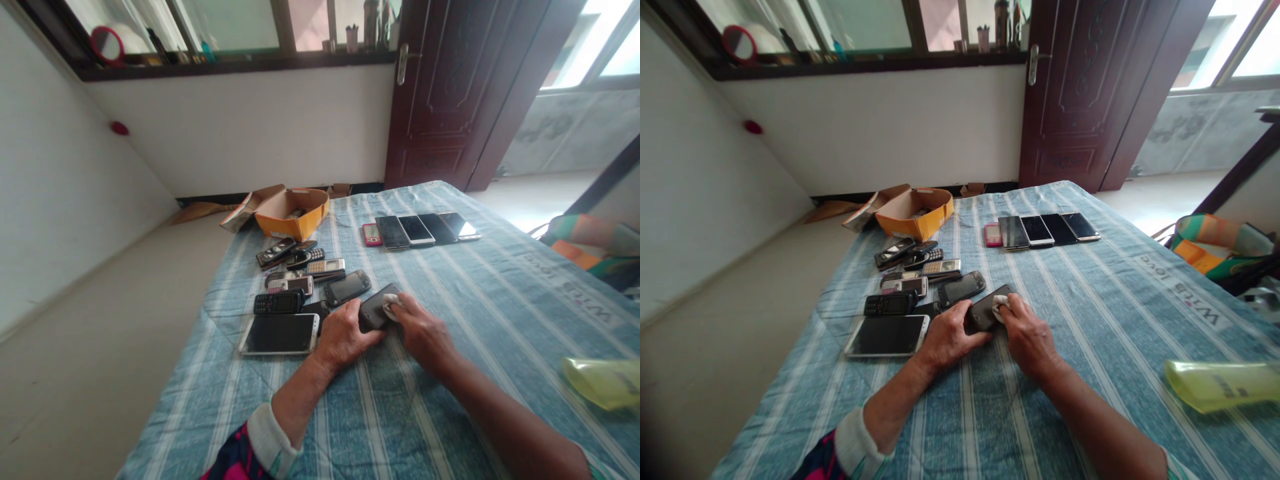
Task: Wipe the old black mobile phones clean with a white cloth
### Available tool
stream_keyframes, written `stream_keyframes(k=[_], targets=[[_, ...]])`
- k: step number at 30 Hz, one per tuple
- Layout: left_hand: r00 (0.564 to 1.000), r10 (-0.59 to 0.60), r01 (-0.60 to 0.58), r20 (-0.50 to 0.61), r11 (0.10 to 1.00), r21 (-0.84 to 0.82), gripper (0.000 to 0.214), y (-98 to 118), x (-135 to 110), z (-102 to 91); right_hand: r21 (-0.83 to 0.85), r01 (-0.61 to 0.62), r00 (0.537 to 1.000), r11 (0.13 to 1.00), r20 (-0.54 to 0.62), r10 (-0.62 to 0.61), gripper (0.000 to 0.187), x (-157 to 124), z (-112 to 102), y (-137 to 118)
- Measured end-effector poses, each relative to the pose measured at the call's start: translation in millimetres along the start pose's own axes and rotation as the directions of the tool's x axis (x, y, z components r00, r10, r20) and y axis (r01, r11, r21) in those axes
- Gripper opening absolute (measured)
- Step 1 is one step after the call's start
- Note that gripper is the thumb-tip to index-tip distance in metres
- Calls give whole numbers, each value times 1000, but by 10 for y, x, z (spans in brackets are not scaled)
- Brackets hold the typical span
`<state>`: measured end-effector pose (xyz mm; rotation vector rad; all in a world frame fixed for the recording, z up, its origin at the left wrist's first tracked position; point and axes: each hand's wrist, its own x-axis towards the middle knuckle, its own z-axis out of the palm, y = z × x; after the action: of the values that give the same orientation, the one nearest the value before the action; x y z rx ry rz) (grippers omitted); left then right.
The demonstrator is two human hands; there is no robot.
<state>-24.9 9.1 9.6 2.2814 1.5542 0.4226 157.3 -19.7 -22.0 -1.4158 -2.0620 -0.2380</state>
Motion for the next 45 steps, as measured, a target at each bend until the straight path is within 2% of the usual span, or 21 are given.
stream_keyframes(k=[3, 5, 10, 12, 19, 21, 23, 27, 29, 34, 38, 45], targets=[[1000, -4, 4, 8, 1000, -3, 50, 15, 0, -17, -44, -46, 999, 998, 15, 47, 35, 24, -1, 110], [1000, -7, 7, 7, 1000, -4, 49, 12, 3, -12, -42, -39, 999, 998, -4, 39, 35, 24, -6, 93], [1000, 7, -7, -21, 1000, 5, 42, -7, 9, 17, 88, 102, 994, 991, -52, -98, 33, -19, -5, -133], [1000, 7, -7, -22, 1000, 6, 40, -6, 8, 18, 109, 108, 994, 988, -40, -104, 34, -24, 2, -161], [1000, 16, -16, -2, 1000, 9, 48, -13, 9, 10, -37, -93, 996, 995, 12, 93, 33, 57, -9, 172], [1000, 17, -17, -1, 1000, 12, 48, -15, 11, 11, -38, -110, 994, 993, 10, 111, 33, 60, -22, 186], [1000, 13, -13, -3, 1000, 17, 47, -11, 13, 11, 3, -70, 997, 998, -14, 70, 33, 42, -29, 106], [1000, 3, -3, -10, 1000, 19, 39, 1, 12, 7, 116, 96, 993, 989, -77, -87, 34, -5, -22, -137], [1000, -7, 7, -8, 1000, 19, 39, 3, 12, 5, 121, 114, 990, 986, -91, -103, 34, -6, -10, -163], [1000, 3, -3, 9, 999, 41, 48, 5, 12, -2, 22, -49, 999, 999, -8, 50, 33, 59, 31, 129], [1000, 3, -4, 21, 998, 55, 48, 19, 12, -13, 11, -118, 993, 993, -15, 118, 32, 90, 34, 239], [999, -14, 11, 37, 998, 69, 44, 42, 12, -40, 160, 78, 987, 984, -151, -54, 34, 47, -3, -80]])
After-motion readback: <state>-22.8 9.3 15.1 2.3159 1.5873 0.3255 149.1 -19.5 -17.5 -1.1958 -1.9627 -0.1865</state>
